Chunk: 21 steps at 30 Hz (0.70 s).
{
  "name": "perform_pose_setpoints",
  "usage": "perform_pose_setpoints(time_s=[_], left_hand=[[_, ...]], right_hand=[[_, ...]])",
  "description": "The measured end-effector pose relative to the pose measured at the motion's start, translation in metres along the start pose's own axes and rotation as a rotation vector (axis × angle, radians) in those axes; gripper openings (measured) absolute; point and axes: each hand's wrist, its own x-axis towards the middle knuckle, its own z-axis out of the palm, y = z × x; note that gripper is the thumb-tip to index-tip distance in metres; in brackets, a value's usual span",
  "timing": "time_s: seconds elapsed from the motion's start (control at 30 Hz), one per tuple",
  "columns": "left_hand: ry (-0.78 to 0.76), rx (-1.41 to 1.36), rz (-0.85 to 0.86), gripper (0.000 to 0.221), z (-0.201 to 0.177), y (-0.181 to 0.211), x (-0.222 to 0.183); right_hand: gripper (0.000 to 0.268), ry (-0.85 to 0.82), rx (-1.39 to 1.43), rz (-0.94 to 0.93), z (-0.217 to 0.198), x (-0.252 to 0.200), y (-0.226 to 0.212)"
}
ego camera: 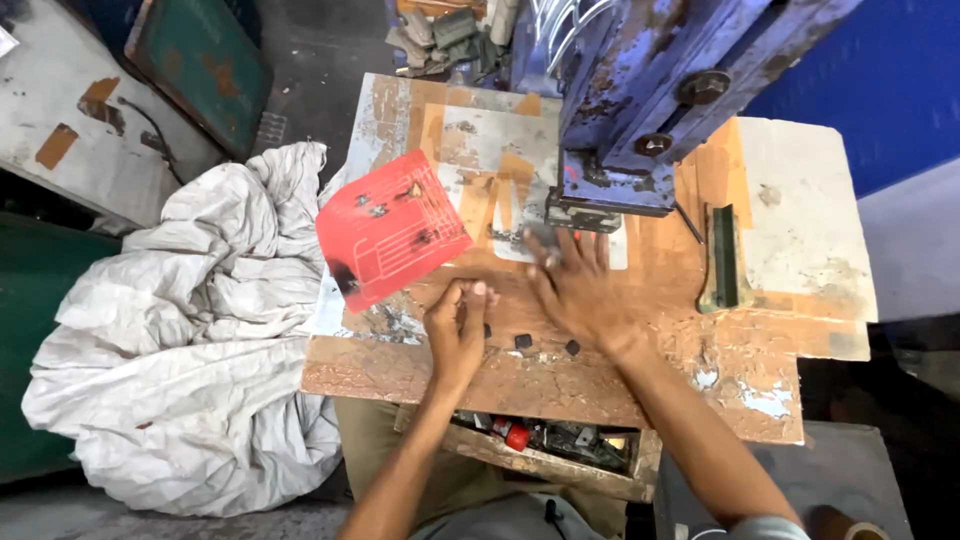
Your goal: Operating a manual press to process or mark small black components on a workbench.
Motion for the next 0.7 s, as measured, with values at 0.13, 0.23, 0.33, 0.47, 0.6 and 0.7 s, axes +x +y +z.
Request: perform_pose_setpoints(time_s=[0.13,0.23,0.33,0.47,0.6,0.7], left_hand=[[-0.080,0.281,-0.165,0.021,-0.045,0.019,-0.011],[-0.094,0.456,-0.136,0.025,-0.070,0.015,-0.016],[-0.030,0.394,0.044,0.029,-0.072,0.034,-0.006],[-0.016,0.413,0.000,0.029,-0.068,0.024,-0.008],[-0.051,0.412,-0.078,0.028,-0.065,0.031,-0.001],[-0.046,0.435,0.084,0.027,-0.067,0.029,-0.003]], right_hand=[[0.059,0.254,-0.298,-0.268,0.006,-0.014,0.012],[0.057,0.139,-0.229,-0.116,-0.002,0.000,0.000],[0.064,-0.220,0.066,0.193,-0.002,0.008,-0.014],[0.053,0.245,-0.341,-0.234,0.021,-0.007,0.010],[0.060,-0.116,-0.168,0.060,-0.006,0.005,-0.020],[0.055,0.212,-0.147,-0.176,0.022,0.001,-0.007]])
